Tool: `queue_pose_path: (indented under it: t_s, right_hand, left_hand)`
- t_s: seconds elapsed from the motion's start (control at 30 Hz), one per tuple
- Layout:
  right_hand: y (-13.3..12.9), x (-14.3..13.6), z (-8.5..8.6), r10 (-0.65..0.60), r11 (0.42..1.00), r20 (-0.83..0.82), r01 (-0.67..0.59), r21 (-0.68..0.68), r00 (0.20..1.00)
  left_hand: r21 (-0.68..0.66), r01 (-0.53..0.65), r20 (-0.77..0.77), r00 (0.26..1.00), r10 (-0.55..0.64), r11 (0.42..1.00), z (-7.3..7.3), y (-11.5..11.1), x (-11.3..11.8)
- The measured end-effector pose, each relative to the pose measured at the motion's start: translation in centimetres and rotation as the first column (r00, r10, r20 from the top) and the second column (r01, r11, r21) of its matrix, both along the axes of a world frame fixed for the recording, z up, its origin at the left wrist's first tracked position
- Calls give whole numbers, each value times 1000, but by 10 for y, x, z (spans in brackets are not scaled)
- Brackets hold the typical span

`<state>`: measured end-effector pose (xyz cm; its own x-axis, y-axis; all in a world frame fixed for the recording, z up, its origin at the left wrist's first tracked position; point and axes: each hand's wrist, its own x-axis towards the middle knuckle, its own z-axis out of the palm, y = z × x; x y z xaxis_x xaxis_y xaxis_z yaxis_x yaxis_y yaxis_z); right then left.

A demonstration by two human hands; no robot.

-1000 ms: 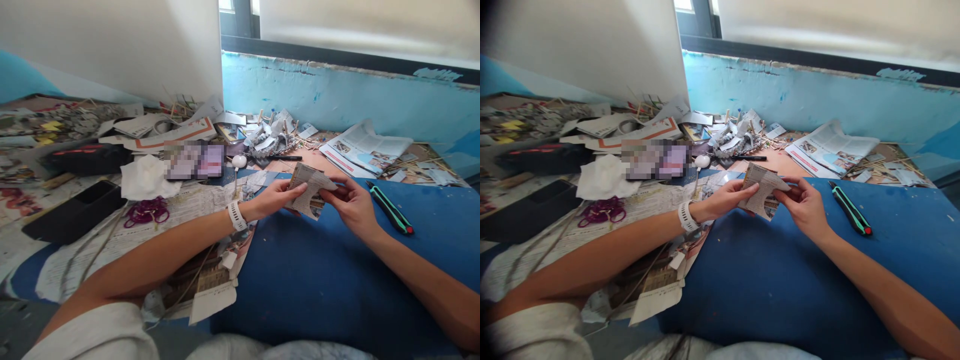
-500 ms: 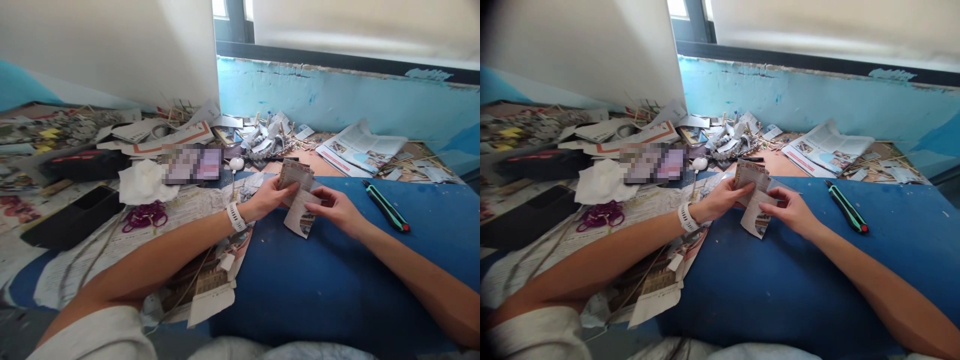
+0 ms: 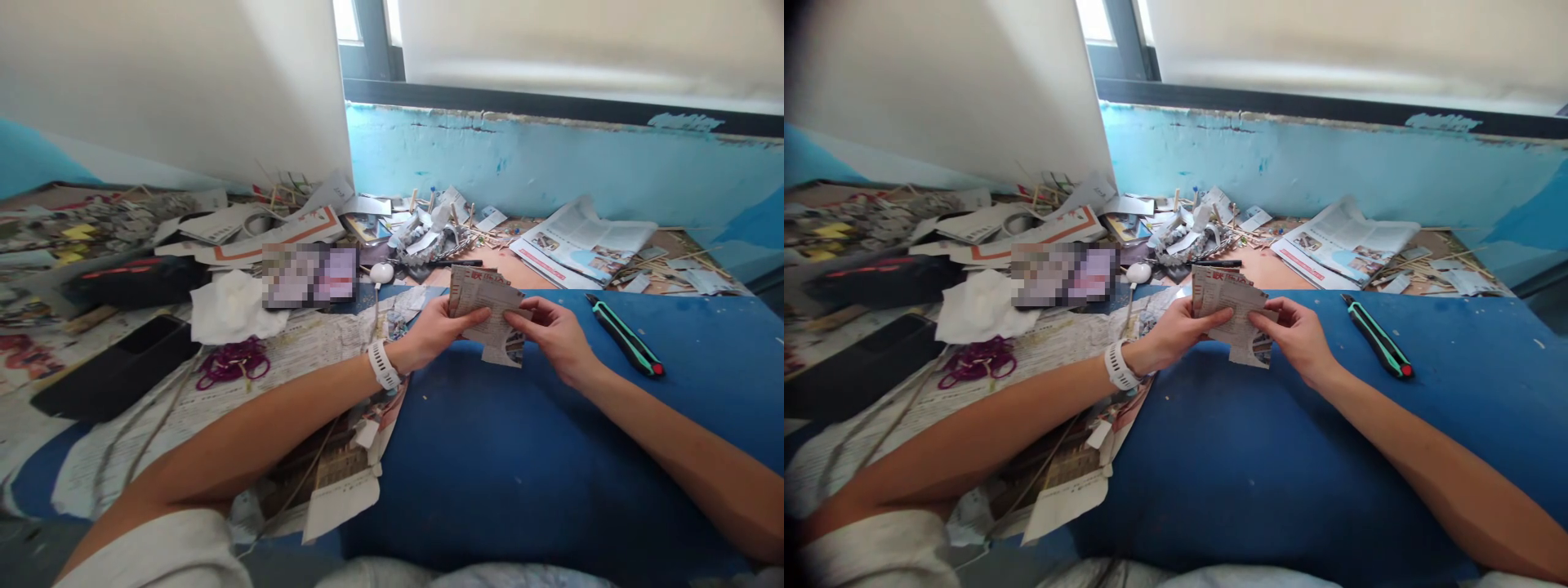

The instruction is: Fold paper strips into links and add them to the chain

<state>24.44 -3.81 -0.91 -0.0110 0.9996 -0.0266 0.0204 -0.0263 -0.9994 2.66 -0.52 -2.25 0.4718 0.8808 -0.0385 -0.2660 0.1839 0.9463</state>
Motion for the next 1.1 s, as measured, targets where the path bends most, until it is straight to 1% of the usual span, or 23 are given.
queue_pose_path:
  t_s: [0.07,0.13,0.27,0.33,0.4,0.5,0.6,0.7,0.8,0.87,0.97,1.1]
  right_hand:
    - [2,2,0,-30,1000,-1,30,11,1000]
    - [5,5,-1,-61,998,-1,61,25,998]
    - [9,8,-2,-88,995,5,88,48,996]
    - [11,10,0,-76,996,19,75,56,997]
    - [12,12,2,-49,997,43,46,65,998]
    - [14,17,7,-18,996,78,12,84,997]
    - [16,20,10,31,995,86,-39,94,996]
    - [17,24,11,67,992,137,-81,101,988]
    - [20,27,9,67,990,223,-93,110,972]
    - [23,27,5,63,988,261,-98,123,963]
    - [26,23,-3,35,984,236,-75,162,971]
    - [24,14,-12,24,980,164,-56,191,986]
  left_hand:
    - [-38,1,12,1000,0,999,0,1,-1]
    - [-46,10,23,1000,-9,999,0,1,-1]
    - [-62,17,38,999,-15,998,6,0,-2]
    - [-95,35,51,998,-30,995,11,-2,-2]
    - [-120,78,55,996,-72,990,15,-4,-2]
    - [-98,93,17,996,-92,991,18,-4,-2]
    - [-19,26,-42,999,-26,999,15,0,-2]
    - [58,-77,-81,993,82,995,11,6,-2]
    - [110,-207,-102,970,219,972,9,11,-4]
    - [148,-264,-107,954,281,953,10,14,-6]
    - [218,-285,-80,948,308,933,9,16,-6]
    - [292,-252,-57,958,280,923,6,13,-2]
